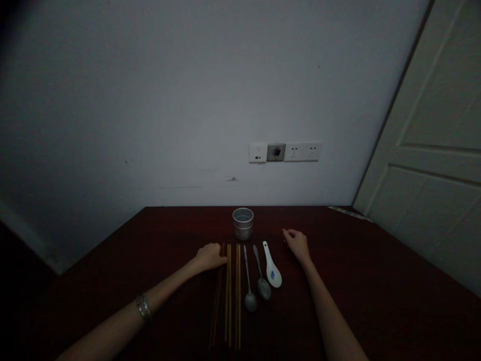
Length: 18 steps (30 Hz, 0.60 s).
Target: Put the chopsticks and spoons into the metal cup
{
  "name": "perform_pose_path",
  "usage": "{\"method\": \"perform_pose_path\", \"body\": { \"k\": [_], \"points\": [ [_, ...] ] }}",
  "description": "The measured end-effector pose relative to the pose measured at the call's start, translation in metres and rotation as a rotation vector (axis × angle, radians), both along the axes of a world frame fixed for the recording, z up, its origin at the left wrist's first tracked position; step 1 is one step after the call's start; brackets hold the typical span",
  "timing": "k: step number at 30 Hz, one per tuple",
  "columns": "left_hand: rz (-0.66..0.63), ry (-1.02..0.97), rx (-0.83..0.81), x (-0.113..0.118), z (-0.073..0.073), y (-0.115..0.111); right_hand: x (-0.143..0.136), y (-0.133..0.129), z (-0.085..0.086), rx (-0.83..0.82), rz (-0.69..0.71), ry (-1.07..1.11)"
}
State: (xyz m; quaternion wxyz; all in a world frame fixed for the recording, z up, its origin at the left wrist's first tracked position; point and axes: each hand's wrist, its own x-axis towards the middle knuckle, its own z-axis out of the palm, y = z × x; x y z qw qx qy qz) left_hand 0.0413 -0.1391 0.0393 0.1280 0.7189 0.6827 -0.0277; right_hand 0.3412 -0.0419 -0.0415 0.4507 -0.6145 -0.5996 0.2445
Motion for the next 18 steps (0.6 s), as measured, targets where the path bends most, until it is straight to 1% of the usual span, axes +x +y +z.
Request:
{"method": "perform_pose_path", "body": {
  "k": [5,8,11,16,18],
  "points": [
    [0.001,-0.036,0.038,-0.001,-0.006,0.003,0.001,0.002,-0.002,0.006,0.015,-0.022],
    [0.013,-0.042,0.038,-0.002,-0.007,0.003,0.001,0.002,-0.001,0.007,0.015,-0.026],
    [0.019,-0.02,0.038,-0.002,-0.006,0.003,0.001,0.001,0.0,0.002,0.015,-0.03],
    [-0.031,0.036,0.049,-0.004,-0.007,-0.003,0.0,-0.001,0.002,-0.003,0.022,-0.034],
    [-0.03,0.055,0.035,-0.004,-0.007,-0.007,-0.001,-0.001,0.002,-0.002,0.015,-0.041]
  ]
}}
